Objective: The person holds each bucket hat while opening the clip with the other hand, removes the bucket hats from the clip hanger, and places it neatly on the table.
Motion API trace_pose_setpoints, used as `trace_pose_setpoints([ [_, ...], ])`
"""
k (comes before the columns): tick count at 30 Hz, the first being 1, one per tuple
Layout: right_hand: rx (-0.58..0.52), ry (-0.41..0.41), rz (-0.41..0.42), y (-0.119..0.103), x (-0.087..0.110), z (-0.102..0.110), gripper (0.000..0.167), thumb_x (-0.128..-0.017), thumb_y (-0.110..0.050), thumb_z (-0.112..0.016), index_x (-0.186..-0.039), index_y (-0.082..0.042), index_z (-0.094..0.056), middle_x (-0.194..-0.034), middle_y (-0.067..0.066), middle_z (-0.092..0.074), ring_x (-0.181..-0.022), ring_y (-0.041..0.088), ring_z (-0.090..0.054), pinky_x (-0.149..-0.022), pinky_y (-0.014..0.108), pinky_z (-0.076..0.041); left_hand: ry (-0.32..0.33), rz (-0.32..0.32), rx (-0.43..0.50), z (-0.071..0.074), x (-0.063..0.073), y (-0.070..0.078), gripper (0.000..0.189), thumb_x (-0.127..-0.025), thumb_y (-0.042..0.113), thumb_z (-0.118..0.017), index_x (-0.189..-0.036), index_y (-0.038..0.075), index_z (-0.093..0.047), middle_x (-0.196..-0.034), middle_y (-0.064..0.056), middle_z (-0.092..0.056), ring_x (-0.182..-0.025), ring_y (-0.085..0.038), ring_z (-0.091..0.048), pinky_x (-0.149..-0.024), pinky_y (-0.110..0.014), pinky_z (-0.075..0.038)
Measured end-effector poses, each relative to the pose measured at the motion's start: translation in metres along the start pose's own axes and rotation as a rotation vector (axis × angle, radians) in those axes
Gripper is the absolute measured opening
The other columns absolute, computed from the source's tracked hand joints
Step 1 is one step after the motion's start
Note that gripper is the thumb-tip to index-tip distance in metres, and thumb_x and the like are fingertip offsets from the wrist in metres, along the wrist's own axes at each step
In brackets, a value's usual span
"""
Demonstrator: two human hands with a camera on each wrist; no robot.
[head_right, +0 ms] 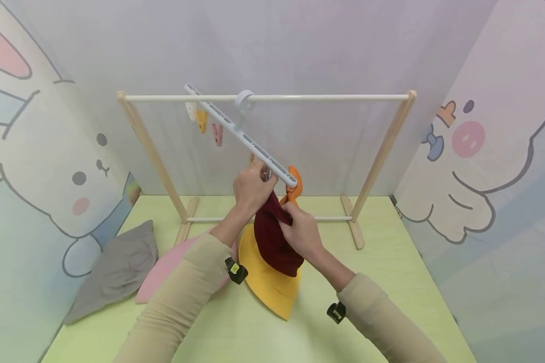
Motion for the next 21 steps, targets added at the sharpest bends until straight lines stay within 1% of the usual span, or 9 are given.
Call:
trace_pose_setpoints([
  [5, -0.012, 0.011, -0.006, 0.002, 0.002, 0.004, 0.014, -0.079, -0.008, -0.069, -0.088, -0.012, -0.059, -0.075, 0.002, -0.065, -0.058, 0.010, -0.054, -0.052, 0.025, -0.043, -0.017, 0.006, 0.023, 0.002, -0.001, 0.000, 0.019, -0.083, 0.022, -0.061, -0.069, 0.013, -0.053, -0.058, 0.002, -0.049, -0.045, -0.013, -0.038, -0.041, -0.022, -0.026],
  [11, -0.022, 0.009, -0.027, 0.007, 0.004, 0.010, 0.015, -0.079, -0.007, -0.069, -0.088, -0.011, -0.059, -0.077, 0.003, -0.065, -0.055, 0.009, -0.053, -0.051, 0.024, -0.043, -0.019, 0.005, 0.027, 0.003, -0.001, 0.001, 0.017, -0.085, 0.020, -0.058, -0.069, 0.013, -0.054, -0.057, 0.002, -0.049, -0.043, -0.013, -0.036, -0.040, -0.022, -0.023],
  [15, -0.026, -0.004, -0.043, 0.009, 0.005, 0.013, 0.014, -0.079, -0.006, -0.069, -0.088, -0.011, -0.058, -0.076, 0.002, -0.064, -0.053, 0.009, -0.050, -0.050, 0.024, -0.042, -0.019, -0.003, 0.019, 0.003, -0.002, 0.002, 0.017, -0.085, 0.021, -0.058, -0.070, 0.014, -0.055, -0.058, 0.002, -0.052, -0.043, -0.013, -0.038, -0.040, -0.022, -0.025],
  [21, -0.016, -0.023, -0.060, 0.012, 0.007, 0.017, 0.014, -0.079, -0.006, -0.068, -0.088, -0.012, -0.060, -0.074, 0.001, -0.064, -0.051, 0.007, -0.049, -0.049, 0.022, -0.041, -0.036, 0.014, 0.017, 0.004, -0.002, 0.001, 0.015, -0.084, 0.021, -0.058, -0.071, 0.014, -0.054, -0.060, 0.003, -0.053, -0.045, -0.013, -0.041, -0.041, -0.022, -0.027],
])
Point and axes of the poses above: each hand's wrist, its own x-axis away from the middle knuckle, its own z-axis out of the back of the hand, y = z × x, the point moved 4 cm from there along -x, towards the middle knuckle
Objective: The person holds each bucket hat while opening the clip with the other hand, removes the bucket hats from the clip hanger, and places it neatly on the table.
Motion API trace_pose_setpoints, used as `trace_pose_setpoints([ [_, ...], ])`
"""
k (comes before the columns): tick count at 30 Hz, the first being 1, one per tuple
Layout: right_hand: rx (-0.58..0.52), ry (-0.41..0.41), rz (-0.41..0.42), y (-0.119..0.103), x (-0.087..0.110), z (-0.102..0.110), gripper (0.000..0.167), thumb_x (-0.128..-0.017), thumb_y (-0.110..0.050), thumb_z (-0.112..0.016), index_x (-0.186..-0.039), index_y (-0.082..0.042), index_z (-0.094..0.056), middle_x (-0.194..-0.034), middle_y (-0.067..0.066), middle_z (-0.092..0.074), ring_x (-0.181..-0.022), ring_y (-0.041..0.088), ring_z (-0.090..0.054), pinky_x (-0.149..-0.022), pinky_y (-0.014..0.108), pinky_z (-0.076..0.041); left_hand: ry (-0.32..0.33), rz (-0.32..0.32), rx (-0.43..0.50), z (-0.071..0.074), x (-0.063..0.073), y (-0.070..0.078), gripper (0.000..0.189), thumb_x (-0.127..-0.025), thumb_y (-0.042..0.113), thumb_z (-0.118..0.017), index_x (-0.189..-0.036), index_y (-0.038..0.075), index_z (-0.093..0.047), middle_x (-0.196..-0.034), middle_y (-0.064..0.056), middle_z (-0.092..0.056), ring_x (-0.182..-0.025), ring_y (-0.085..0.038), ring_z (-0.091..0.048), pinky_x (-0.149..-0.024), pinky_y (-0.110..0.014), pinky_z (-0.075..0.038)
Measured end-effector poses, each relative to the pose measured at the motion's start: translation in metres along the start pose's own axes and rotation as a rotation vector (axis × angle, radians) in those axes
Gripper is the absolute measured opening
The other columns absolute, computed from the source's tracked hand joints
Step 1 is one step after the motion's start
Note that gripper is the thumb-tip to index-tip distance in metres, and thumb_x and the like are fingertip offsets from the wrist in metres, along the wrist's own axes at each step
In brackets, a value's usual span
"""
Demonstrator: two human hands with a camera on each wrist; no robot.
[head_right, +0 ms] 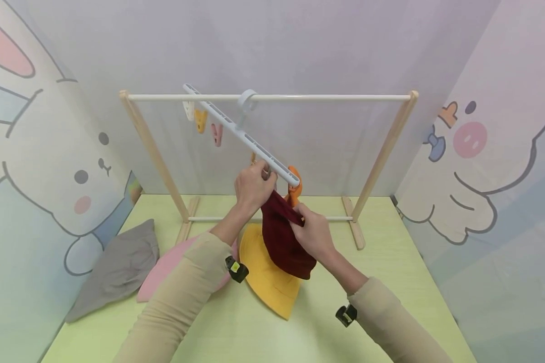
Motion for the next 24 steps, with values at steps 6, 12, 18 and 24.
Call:
trace_pose_setpoints([
  [6, -0.002, -0.026, -0.014, 0.003, 0.002, 0.003, 0.011, -0.080, -0.007, -0.068, -0.087, -0.011, -0.060, -0.074, 0.000, -0.065, -0.053, 0.008, -0.052, -0.051, 0.023, -0.042, -0.002, 0.008, 0.015, -0.001, 0.000, -0.001, 0.014, -0.083, 0.020, -0.058, -0.070, 0.014, -0.054, -0.060, 0.003, -0.054, -0.046, -0.013, -0.041, -0.041, -0.023, -0.028],
  [12, -0.023, -0.076, -0.046, 0.009, 0.007, 0.006, 0.009, -0.080, -0.007, -0.068, -0.085, -0.011, -0.061, -0.073, -0.001, -0.065, -0.056, 0.008, -0.049, -0.051, 0.022, -0.041, -0.009, 0.019, 0.031, -0.002, 0.000, -0.003, 0.014, -0.083, 0.019, -0.058, -0.070, 0.014, -0.054, -0.060, 0.003, -0.054, -0.046, -0.013, -0.040, -0.042, -0.023, -0.028],
  [18, -0.034, -0.091, -0.074, 0.015, 0.012, 0.014, 0.010, -0.081, -0.007, -0.067, -0.086, -0.012, -0.062, -0.074, -0.002, -0.065, -0.057, 0.006, -0.052, -0.053, 0.021, -0.044, -0.009, 0.018, 0.032, -0.001, 0.000, -0.004, 0.014, -0.083, 0.019, -0.058, -0.071, 0.013, -0.055, -0.061, 0.002, -0.054, -0.047, -0.013, -0.041, -0.042, -0.023, -0.028],
  [24, 0.001, -0.082, -0.084, 0.024, 0.015, 0.026, 0.010, -0.080, -0.009, -0.068, -0.086, -0.015, -0.063, -0.074, -0.003, -0.066, -0.057, 0.005, -0.055, -0.054, 0.023, -0.044, -0.014, 0.021, 0.051, -0.001, 0.000, -0.004, 0.014, -0.082, 0.023, -0.061, -0.072, 0.013, -0.056, -0.063, 0.003, -0.056, -0.049, -0.013, -0.044, -0.043, -0.023, -0.031],
])
Point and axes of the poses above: each hand's wrist, its own x-axis away from the middle knuckle, its own z-axis out of the back of the hand, y = z × x, the point moved 4 cm from there along -x, towards the middle knuckle
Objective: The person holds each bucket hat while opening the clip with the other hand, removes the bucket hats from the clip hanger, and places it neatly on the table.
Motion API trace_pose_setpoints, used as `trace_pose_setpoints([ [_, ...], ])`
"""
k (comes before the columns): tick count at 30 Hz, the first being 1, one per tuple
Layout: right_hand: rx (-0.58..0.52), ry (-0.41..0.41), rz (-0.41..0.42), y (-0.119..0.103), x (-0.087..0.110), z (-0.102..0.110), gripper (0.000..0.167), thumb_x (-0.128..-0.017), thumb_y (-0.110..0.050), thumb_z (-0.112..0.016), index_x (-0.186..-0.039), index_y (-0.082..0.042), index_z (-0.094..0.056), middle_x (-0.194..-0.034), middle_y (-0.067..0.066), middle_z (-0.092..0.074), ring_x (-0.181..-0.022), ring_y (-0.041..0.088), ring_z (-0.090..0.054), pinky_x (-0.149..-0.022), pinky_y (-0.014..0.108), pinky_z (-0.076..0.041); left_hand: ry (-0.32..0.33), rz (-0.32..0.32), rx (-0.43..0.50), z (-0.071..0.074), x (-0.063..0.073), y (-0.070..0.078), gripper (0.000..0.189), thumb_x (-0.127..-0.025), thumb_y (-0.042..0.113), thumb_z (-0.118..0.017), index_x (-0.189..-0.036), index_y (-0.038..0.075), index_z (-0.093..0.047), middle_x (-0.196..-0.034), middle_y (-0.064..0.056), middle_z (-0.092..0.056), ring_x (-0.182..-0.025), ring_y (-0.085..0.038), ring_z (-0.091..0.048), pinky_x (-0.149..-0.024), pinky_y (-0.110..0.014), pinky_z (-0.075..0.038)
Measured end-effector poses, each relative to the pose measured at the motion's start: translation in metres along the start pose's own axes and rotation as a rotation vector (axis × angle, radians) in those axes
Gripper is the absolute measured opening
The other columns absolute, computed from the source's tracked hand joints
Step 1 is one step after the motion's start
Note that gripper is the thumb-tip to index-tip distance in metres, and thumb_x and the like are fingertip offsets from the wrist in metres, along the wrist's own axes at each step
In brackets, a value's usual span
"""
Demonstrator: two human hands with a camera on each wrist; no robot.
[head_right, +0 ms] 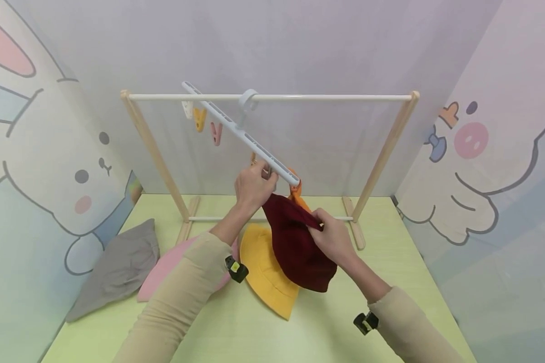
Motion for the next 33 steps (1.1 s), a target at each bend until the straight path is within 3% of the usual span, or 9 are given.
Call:
trace_pose_setpoints([
  [9, 0.011, -0.012, -0.068, 0.011, 0.006, 0.015, 0.010, -0.081, -0.008, -0.067, -0.089, -0.012, -0.062, -0.081, 0.003, -0.068, -0.067, 0.014, -0.063, -0.060, 0.027, -0.048, -0.003, 0.016, -0.020, -0.003, -0.001, 0.004, 0.019, -0.080, 0.030, -0.065, -0.073, 0.016, -0.055, -0.066, 0.004, -0.056, -0.052, -0.013, -0.048, -0.045, -0.025, -0.035],
  [20, 0.013, 0.014, -0.111, 0.024, 0.015, 0.029, 0.011, -0.080, -0.006, -0.066, -0.089, -0.011, -0.062, -0.084, 0.006, -0.069, -0.073, 0.017, -0.066, -0.062, 0.021, -0.047, 0.007, 0.038, -0.054, -0.003, -0.008, 0.008, 0.022, -0.078, 0.033, -0.066, -0.071, 0.013, -0.058, -0.062, 0.003, -0.057, -0.051, -0.014, -0.050, -0.043, -0.024, -0.035],
  [33, -0.003, -0.040, -0.155, 0.032, 0.023, 0.028, 0.012, -0.081, -0.005, -0.066, -0.092, -0.011, -0.063, -0.086, 0.007, -0.069, -0.077, 0.024, -0.067, -0.063, 0.023, -0.050, -0.012, 0.122, 0.029, 0.005, -0.019, 0.009, 0.024, -0.080, 0.035, -0.064, -0.071, 0.013, -0.059, -0.068, 0.003, -0.065, -0.054, -0.012, -0.055, -0.047, -0.026, -0.041],
])
Point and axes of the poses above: each hand's wrist, its own x-axis away from the middle knuckle, its own z-axis out of the back of the hand, y = z × x, the point moved 4 cm from there along -x, towards the middle knuckle
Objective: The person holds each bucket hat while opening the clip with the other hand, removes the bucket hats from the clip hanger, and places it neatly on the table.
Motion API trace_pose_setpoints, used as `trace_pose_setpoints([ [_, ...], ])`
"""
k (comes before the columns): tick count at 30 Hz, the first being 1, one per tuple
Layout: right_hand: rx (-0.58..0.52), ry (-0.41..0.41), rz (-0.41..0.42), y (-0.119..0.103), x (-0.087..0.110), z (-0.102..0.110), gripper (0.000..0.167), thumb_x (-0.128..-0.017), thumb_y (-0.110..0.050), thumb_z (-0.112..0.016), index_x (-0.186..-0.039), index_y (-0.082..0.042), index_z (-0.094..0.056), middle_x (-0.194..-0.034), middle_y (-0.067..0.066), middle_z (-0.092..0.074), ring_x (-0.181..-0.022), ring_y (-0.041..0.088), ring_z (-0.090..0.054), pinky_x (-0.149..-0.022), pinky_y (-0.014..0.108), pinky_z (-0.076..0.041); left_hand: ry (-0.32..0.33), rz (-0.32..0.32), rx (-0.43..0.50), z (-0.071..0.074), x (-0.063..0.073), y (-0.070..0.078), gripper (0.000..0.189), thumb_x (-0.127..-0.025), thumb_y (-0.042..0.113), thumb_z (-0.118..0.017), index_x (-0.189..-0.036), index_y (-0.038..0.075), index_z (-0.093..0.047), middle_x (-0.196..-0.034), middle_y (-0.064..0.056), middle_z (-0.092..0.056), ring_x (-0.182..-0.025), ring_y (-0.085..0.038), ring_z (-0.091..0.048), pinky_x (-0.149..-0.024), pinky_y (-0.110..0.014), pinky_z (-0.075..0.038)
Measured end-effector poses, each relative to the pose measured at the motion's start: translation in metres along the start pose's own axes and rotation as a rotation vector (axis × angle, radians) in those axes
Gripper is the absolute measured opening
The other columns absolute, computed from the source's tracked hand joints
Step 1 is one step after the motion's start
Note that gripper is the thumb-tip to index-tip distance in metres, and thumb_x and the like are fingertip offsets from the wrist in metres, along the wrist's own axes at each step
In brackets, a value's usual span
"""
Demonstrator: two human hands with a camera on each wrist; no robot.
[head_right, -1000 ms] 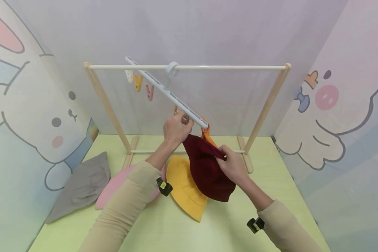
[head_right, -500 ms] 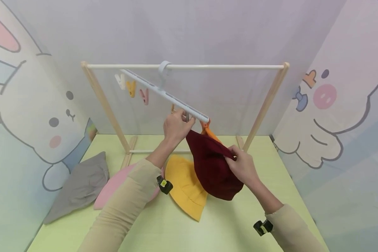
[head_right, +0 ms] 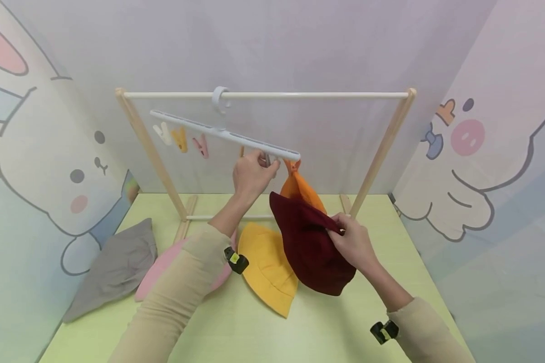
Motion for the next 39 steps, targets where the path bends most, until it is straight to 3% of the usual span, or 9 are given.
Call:
trace_pose_setpoints([
  [12, -0.017, -0.088, -0.040, 0.017, 0.005, -0.008, 0.011, -0.083, -0.006, -0.064, -0.092, -0.011, -0.061, -0.091, 0.011, -0.068, -0.088, 0.031, -0.066, -0.072, 0.044, -0.052, 0.019, 0.014, 0.038, 0.009, -0.004, 0.005, 0.031, -0.081, 0.040, -0.064, -0.069, 0.013, -0.056, -0.060, 0.002, -0.060, -0.051, -0.014, -0.051, -0.046, -0.025, -0.037],
  [17, -0.009, -0.088, -0.124, 0.031, 0.004, -0.007, 0.009, -0.084, -0.009, -0.063, -0.092, -0.009, -0.060, -0.091, 0.015, -0.069, -0.087, 0.031, -0.065, -0.070, 0.039, -0.049, 0.015, 0.027, 0.056, 0.010, -0.005, 0.004, 0.030, -0.081, 0.039, -0.065, -0.070, 0.012, -0.058, -0.061, 0.003, -0.060, -0.053, -0.013, -0.052, -0.047, -0.024, -0.038],
  [25, -0.075, -0.134, -0.272, 0.050, 0.008, -0.007, 0.019, -0.087, -0.018, -0.062, -0.100, -0.005, -0.060, -0.093, 0.018, -0.067, -0.079, 0.019, -0.061, -0.065, 0.030, -0.046, 0.008, 0.034, 0.062, 0.010, -0.005, 0.003, 0.030, -0.081, 0.039, -0.065, -0.072, 0.011, -0.060, -0.064, 0.003, -0.063, -0.055, -0.012, -0.054, -0.049, -0.025, -0.040],
  [39, -0.132, -0.179, -0.346, 0.080, 0.009, -0.021, 0.023, -0.088, -0.018, -0.060, -0.103, -0.002, -0.059, -0.096, 0.019, -0.067, -0.075, 0.011, -0.059, -0.063, 0.025, -0.045, -0.013, 0.034, 0.053, 0.009, -0.004, -0.001, 0.028, -0.081, 0.038, -0.065, -0.075, 0.011, -0.061, -0.067, 0.002, -0.064, -0.055, -0.012, -0.054, -0.050, -0.024, -0.041],
])
Point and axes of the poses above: each hand's wrist, its own x-axis away from the middle knuckle, its own z-axis out of the back of the hand, y = z × x, the point moved 4 cm from there along -x, towards the middle knuckle
